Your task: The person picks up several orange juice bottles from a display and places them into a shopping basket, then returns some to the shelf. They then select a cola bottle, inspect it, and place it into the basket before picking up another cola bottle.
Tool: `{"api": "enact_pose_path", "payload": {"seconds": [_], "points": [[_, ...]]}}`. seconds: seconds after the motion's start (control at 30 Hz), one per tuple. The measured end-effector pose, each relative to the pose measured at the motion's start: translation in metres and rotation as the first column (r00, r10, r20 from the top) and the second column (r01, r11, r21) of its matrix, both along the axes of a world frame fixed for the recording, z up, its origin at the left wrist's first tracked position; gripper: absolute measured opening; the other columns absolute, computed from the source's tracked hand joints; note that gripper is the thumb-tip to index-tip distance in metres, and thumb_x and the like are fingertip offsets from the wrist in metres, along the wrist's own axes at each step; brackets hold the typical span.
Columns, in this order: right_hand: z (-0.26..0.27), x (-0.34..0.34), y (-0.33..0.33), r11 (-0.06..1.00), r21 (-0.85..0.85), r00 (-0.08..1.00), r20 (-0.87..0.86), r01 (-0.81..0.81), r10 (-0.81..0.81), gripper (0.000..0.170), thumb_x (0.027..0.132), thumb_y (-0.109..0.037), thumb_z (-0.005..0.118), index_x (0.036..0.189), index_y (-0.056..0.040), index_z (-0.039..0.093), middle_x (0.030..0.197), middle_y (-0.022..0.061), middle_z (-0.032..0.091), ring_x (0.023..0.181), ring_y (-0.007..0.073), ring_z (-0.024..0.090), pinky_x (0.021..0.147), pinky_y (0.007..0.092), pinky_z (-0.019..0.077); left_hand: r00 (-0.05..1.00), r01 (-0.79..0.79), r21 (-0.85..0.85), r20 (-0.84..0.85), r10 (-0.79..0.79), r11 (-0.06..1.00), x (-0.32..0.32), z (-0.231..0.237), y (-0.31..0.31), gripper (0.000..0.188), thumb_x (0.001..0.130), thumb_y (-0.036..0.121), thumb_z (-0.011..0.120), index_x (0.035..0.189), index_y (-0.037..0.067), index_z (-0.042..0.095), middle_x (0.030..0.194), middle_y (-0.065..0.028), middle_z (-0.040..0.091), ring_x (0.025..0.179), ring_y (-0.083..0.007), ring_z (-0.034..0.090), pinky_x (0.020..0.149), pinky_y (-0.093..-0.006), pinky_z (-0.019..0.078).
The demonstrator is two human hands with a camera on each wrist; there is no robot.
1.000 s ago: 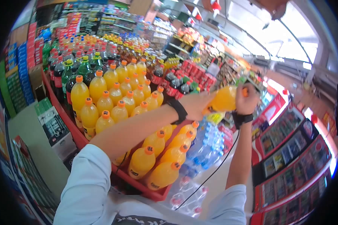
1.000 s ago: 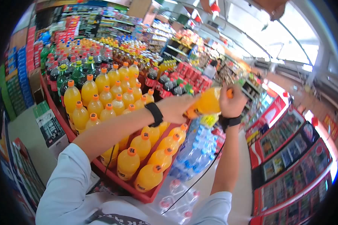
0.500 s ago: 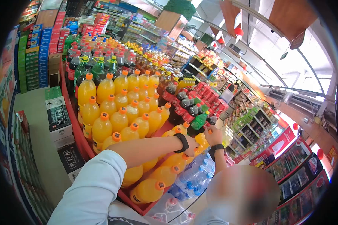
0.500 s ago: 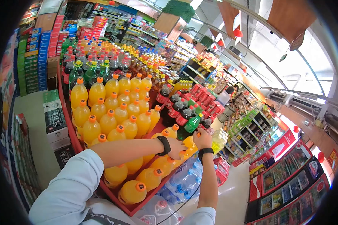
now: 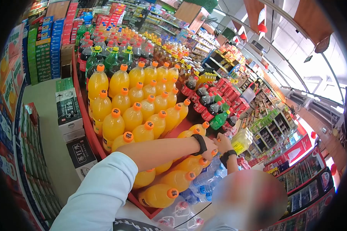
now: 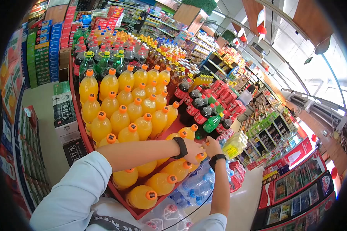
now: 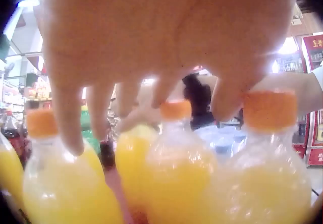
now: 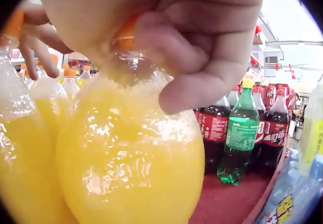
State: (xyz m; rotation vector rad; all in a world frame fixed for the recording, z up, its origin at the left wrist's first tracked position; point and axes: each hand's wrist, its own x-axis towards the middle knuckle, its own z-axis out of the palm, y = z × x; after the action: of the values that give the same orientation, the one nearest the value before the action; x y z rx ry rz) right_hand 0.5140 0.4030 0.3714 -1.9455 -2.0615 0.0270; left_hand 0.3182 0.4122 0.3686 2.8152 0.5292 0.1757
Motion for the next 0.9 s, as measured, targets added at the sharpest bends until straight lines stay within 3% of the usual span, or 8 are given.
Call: {"api": "enact_pose_path", "payload": {"seconds": [0.23, 0.43, 0.5, 0.63, 0.7, 0.77, 0.83, 0.9], "points": [[-0.007, 0.016, 0.0, 0.999, -0.016, 0.992, 0.116, 0.043, -0.041, 0.036, 0.083, -0.038, 0.065, 0.095, -0.0059, 0.055, 0.085, 0.0218, 0.065, 0.086, 0.0411, 0.062, 0.072, 0.0449, 0.0489, 0.987, 0.118, 0.053, 0.105, -0.123, 0.992, -0.077, 0.08, -0.019, 0.052, 0.082, 0.049, 0.058, 0.107, 0.004, 0.065, 0.097, -0.0231, 0.063, 0.103, -0.0347, 0.059, 0.086, -0.0431, 0.0473], [0.061, -0.037, -0.066, 0.982, -0.017, 0.982, -0.023, 0.19, -0.19, 0.057, 0.083, -0.037, 0.066, 0.128, -0.0077, 0.049, 0.085, 0.015, 0.067, 0.081, 0.0291, 0.065, 0.073, 0.0386, 0.0505, 0.903, 0.384, -0.156, 0.268, -0.335, 0.91, -0.227, 0.12, -0.098, 0.039, 0.087, 0.031, 0.062, 0.113, 0.002, 0.06, 0.106, -0.0184, 0.06, 0.093, -0.0322, 0.06, 0.082, -0.0406, 0.0477], [0.089, -0.076, -0.105, 0.986, -0.011, 0.975, -0.148, 0.166, -0.166, 0.044, 0.085, -0.026, 0.064, 0.123, -0.0064, 0.054, 0.085, 0.0142, 0.067, 0.078, 0.0239, 0.065, 0.071, 0.034, 0.0506, 0.876, 0.474, -0.252, 0.228, -0.424, 0.844, -0.278, 0.112, -0.126, 0.041, 0.087, 0.028, 0.064, 0.119, 0.002, 0.058, 0.111, -0.0171, 0.059, 0.097, -0.0309, 0.06, 0.083, -0.0391, 0.0486], [0.096, -0.144, -0.197, 0.997, 0.053, 0.955, -0.296, 0.05, -0.033, 0.025, 0.083, -0.011, 0.063, 0.107, -0.0042, 0.063, 0.09, 0.0118, 0.067, 0.077, 0.0198, 0.064, 0.073, 0.0313, 0.05, 0.742, 0.667, -0.496, 0.374, -0.556, 0.556, -0.353, 0.029, -0.146, 0.05, 0.089, 0.028, 0.064, 0.131, 0.004, 0.051, 0.123, -0.0164, 0.057, 0.109, -0.0309, 0.057, 0.091, -0.0357, 0.0469], [0.075, -0.155, -0.247, 0.98, -0.085, 0.861, -0.496, -0.179, 0.114, 0.01, 0.081, -0.008, 0.066, 0.089, -0.0023, 0.066, 0.103, 0.0102, 0.067, 0.089, 0.0206, 0.063, 0.083, 0.0341, 0.0486, 0.843, 0.518, -0.742, 0.356, -0.404, 0.426, -0.369, -0.041, -0.147, 0.05, 0.089, 0.029, 0.064, 0.13, 0.003, 0.052, 0.123, -0.0188, 0.057, 0.109, -0.0318, 0.057, 0.093, -0.0353, 0.046], [0.048, -0.181, -0.294, 0.944, -0.224, 0.812, -0.579, -0.243, 0.073, 0.017, 0.085, -0.014, 0.068, 0.096, -0.0023, 0.065, 0.106, 0.0094, 0.067, 0.1, 0.0213, 0.062, 0.09, 0.0351, 0.0469, 0.966, 0.216, -0.698, 0.253, -0.048, 0.683, -0.382, -0.106, -0.169, 0.051, 0.088, 0.037, 0.061, 0.128, 0.006, 0.053, 0.113, -0.0201, 0.06, 0.103, -0.0363, 0.059, 0.09, -0.0399, 0.0475], [0.026, -0.21, -0.329, 0.881, -0.431, 0.744, -0.649, -0.192, -0.155, 0.021, 0.087, -0.018, 0.067, 0.101, -0.0017, 0.063, 0.107, 0.009, 0.067, 0.102, 0.0219, 0.063, 0.091, 0.0343, 0.0465, 0.957, -0.276, -0.539, -0.233, 0.174, 0.796, -0.398, -0.159, -0.191, 0.044, 0.085, 0.041, 0.058, 0.116, 0.009, 0.058, 0.105, -0.018, 0.062, 0.097, -0.0367, 0.06, 0.082, -0.044, 0.0496], [-0.015, -0.233, -0.369, 0.858, -0.511, 0.64, -0.676, -0.049, -0.366, 0.029, 0.088, -0.012, 0.065, 0.114, 0.0005, 0.059, 0.102, 0.0099, 0.067, 0.1, 0.0174, 0.063, 0.089, 0.0315, 0.0483, 0.939, -0.212, -0.591, -0.344, -0.005, 0.778, -0.414, -0.272, -0.205, 0.055, 0.07, 0.024, 0.076, 0.12, 0.01, 0.057, 0.116, -0.0187, 0.06, 0.101, -0.0326, 0.061, 0.086, -0.0383, 0.05]]}}
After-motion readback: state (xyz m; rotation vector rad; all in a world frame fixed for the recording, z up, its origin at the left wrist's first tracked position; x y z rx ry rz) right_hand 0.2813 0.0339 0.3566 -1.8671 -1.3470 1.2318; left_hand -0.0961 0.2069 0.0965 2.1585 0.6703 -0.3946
